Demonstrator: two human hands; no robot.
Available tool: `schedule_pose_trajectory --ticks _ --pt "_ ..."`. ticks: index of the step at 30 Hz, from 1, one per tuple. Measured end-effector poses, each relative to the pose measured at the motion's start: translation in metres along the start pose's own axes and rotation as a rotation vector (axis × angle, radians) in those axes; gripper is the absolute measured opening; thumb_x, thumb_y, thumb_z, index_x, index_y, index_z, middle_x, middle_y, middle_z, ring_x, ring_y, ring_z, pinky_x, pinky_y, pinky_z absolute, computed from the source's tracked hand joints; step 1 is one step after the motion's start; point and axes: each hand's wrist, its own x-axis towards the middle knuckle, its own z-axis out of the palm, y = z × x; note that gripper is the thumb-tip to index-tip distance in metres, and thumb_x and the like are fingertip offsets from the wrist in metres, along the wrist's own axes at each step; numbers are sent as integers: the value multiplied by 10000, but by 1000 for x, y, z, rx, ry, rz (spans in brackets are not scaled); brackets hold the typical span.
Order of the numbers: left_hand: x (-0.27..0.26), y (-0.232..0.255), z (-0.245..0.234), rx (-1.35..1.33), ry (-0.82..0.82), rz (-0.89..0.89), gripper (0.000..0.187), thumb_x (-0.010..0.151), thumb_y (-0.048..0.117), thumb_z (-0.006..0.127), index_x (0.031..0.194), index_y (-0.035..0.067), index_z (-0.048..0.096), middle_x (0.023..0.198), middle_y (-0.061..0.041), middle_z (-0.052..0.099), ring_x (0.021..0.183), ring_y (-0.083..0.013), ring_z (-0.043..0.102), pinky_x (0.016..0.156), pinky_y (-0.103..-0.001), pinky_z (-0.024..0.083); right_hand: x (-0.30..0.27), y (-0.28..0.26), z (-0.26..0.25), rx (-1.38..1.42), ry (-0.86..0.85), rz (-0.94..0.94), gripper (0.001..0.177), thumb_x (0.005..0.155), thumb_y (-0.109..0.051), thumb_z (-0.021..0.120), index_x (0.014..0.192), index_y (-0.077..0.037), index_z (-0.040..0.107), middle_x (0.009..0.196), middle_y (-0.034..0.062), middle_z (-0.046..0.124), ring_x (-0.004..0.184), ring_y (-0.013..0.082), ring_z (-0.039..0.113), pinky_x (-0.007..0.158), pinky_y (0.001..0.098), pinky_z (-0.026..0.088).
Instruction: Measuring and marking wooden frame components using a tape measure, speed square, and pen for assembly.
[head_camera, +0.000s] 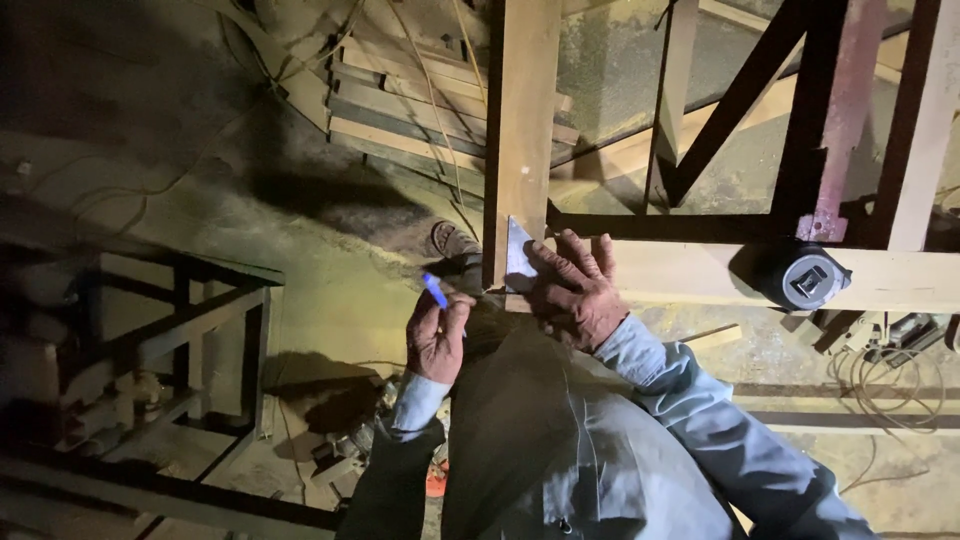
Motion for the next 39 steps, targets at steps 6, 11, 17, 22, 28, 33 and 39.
schedule_pose_trajectory --ticks 6,11,17,22,28,33,39 --pt "38 32 36 -71 74 210 75 862 84 827 878 16 802 789 -121 716 676 -219 708 670 -309 581 -2 6 20 -176 98 -1 201 929 -524 660 921 -351 763 1599 -100 484 1529 272 338 1226 647 -45" --pt "45 38 34 78 11 283 111 832 76 854 914 25 799 821 -116 738 728 -250 727 728 -327 593 -7 13 24 -177 71 -26 288 814 -438 724 1093 -372 743 1635 -124 427 1539 307 312 1222 694 43" --pt "59 -9 60 51 -5 283 37 904 32 771 930 6 765 846 -160 741 751 -280 723 780 -385 601 -2 8 18 -186 49 -30 211 880 -447 695 1073 -376 744 1640 -128 411 1536 278 309 1229 667 33" --pt "90 38 51 151 76 417 70 917 91 783 964 41 769 886 -135 733 824 -298 745 752 -361 596 -1 9 18 -151 72 -21 317 852 -399 717 1170 -411 717 1643 -96 424 1541 302 311 1228 643 26" --pt "82 30 47 259 24 497 73 914 90 767 985 76 781 933 -101 763 859 -281 759 799 -349 606 -3 8 17 -111 5 -3 466 854 -414 704 1316 -449 658 1671 -124 360 1572 280 227 1225 659 0" --pt "83 -5 48 233 -17 499 69 961 62 700 1019 82 732 949 -133 747 871 -305 748 796 -415 614 2 10 22 -113 107 -67 303 841 -413 737 1137 -347 727 1647 -75 415 1524 350 324 1197 712 47" --pt "77 33 39 389 -59 583 60 976 130 675 1014 114 718 1000 -141 747 905 -341 739 784 -454 614 -1 5 17 -120 127 -65 285 845 -459 719 1113 -360 724 1641 -84 421 1523 327 330 1212 685 28"
